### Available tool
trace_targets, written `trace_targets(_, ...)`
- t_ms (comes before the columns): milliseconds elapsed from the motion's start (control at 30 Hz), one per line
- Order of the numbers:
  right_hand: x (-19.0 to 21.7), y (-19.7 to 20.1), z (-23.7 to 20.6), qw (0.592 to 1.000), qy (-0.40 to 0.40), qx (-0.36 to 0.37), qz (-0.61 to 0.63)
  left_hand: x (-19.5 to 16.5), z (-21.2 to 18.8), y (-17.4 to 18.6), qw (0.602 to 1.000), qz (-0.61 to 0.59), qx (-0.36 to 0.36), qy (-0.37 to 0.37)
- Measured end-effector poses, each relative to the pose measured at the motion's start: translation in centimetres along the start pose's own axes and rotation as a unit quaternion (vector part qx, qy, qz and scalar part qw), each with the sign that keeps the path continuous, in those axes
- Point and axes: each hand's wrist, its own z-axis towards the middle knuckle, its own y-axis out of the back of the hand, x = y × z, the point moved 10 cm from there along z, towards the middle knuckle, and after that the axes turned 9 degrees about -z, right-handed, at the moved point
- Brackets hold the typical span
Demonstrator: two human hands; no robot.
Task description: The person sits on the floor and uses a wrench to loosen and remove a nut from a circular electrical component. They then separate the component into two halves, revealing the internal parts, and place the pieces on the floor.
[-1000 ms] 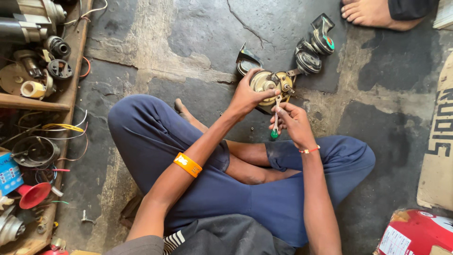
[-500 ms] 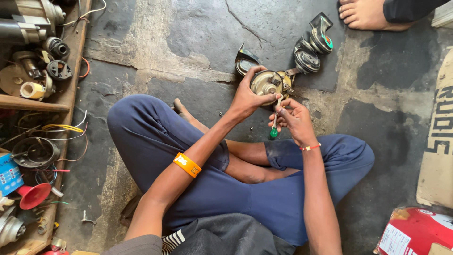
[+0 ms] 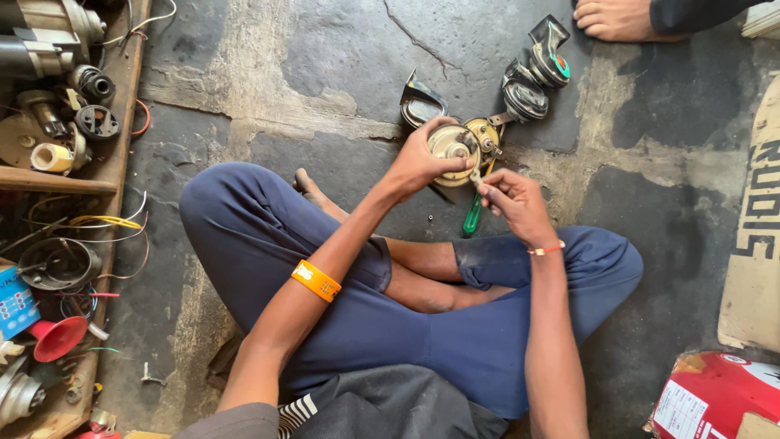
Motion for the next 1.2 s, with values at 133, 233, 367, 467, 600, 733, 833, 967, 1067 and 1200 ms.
trace_targets(133, 0.5, 0.2, -0.8, 0.995, 0.036, 0.079, -0.054, 2.2, 0.1, -0.8, 0.991, 0.025, 0.096, 0.095)
trace_targets(233, -0.4, 1.0, -0.9, 0.999, -0.024, 0.033, -0.031, 3.2, 0.4, 0.1, 0.992, -0.004, 0.032, 0.123)
trace_targets(367, 0.3, -0.1, -0.5, 0.998, -0.027, 0.034, 0.039, 2.3, 0.4, 1.7, 0.993, -0.052, -0.076, 0.069)
trace_targets(467, 0.4, -1.2, -0.1, 0.998, -0.041, 0.035, 0.038, 1.2, 0.4, 1.6, 0.995, -0.054, -0.083, 0.023)
trace_targets(600, 0.1, -1.7, -0.1, 0.996, -0.058, 0.015, 0.072, 0.7, 0.2, 0.9, 0.996, -0.032, -0.086, -0.017)
trace_targets(733, 0.1, -1.5, 0.3, 0.995, -0.061, -0.01, 0.08, 0.2, 0.1, 0.5, 0.995, 0.0, -0.081, -0.053)
trace_targets(833, -0.5, -1.3, 0.2, 0.992, -0.086, -0.021, 0.094, 0.0, 0.1, 0.2, 0.995, -0.001, -0.077, -0.061)
trace_targets(967, -0.5, -0.8, 0.1, 0.992, -0.069, -0.037, 0.098, -0.1, 0.1, 0.0, 0.997, -0.004, -0.06, -0.054)
trace_targets(1067, -0.3, 0.2, 0.1, 0.995, -0.039, -0.052, 0.073, -0.1, 0.2, -0.3, 0.999, -0.018, -0.03, -0.031)
trace_targets(1200, -0.6, 0.6, 0.0, 0.996, -0.044, -0.047, 0.06, -0.4, 0.2, -1.1, 1.0, 0.003, 0.005, -0.026)
